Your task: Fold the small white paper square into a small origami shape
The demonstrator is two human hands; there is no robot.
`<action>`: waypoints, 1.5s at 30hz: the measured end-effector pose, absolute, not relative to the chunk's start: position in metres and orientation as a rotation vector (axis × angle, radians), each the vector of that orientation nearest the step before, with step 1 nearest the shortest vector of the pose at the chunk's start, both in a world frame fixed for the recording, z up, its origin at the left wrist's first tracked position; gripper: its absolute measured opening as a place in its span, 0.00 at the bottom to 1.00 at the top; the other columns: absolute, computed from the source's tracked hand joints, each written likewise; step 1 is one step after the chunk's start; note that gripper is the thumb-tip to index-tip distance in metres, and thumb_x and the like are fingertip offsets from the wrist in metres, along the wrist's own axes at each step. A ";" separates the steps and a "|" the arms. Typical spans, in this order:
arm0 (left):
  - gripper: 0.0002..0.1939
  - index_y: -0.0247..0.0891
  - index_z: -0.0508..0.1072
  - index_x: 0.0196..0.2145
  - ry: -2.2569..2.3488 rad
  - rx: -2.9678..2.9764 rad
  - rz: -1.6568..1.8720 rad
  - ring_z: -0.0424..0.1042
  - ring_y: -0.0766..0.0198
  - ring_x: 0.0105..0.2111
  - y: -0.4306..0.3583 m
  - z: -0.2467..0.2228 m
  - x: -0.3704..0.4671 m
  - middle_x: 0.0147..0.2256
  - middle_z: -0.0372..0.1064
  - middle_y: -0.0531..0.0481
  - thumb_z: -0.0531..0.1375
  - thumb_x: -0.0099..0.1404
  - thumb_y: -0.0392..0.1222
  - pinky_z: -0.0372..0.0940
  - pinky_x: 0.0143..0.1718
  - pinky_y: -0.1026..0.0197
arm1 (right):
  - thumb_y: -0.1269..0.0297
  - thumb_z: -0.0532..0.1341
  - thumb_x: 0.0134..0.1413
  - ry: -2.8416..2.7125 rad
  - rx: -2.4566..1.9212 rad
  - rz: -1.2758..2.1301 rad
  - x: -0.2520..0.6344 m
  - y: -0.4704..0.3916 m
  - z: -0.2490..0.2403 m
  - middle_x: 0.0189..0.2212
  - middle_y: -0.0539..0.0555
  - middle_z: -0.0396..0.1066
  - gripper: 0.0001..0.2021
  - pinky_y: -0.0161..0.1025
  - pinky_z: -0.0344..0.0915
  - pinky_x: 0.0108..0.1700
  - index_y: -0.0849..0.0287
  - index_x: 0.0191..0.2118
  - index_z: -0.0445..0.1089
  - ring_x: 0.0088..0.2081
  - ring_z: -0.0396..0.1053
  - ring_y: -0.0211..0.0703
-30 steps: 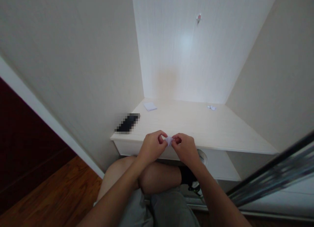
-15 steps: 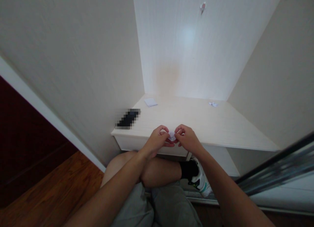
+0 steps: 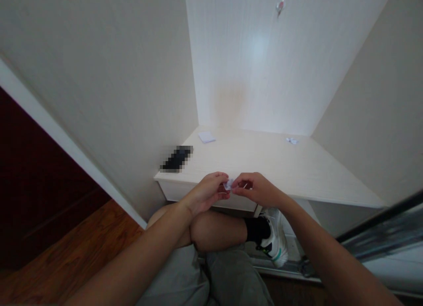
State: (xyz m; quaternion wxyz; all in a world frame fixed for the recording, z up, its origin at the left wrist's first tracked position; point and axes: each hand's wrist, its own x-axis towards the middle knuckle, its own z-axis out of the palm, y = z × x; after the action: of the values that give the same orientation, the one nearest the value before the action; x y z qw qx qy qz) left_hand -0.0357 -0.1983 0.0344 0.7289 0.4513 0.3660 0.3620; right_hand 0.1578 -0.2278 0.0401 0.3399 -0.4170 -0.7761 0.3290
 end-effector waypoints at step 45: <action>0.10 0.42 0.77 0.45 0.617 2.143 0.583 0.73 0.63 0.34 -0.263 0.094 -0.077 0.36 0.76 0.49 0.57 0.71 0.42 0.64 0.35 0.65 | 0.74 0.58 0.63 -2.217 -0.764 0.407 0.159 -0.313 0.075 0.37 0.54 0.75 0.09 0.37 0.69 0.40 0.55 0.39 0.74 0.37 0.72 0.40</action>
State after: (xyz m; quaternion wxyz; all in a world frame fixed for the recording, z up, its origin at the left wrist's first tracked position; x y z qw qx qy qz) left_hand -0.0773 -0.2631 0.0938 0.4061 0.8496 0.2445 0.2312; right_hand 0.1595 -0.3126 0.0752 0.3718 -0.2982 -0.8647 0.1586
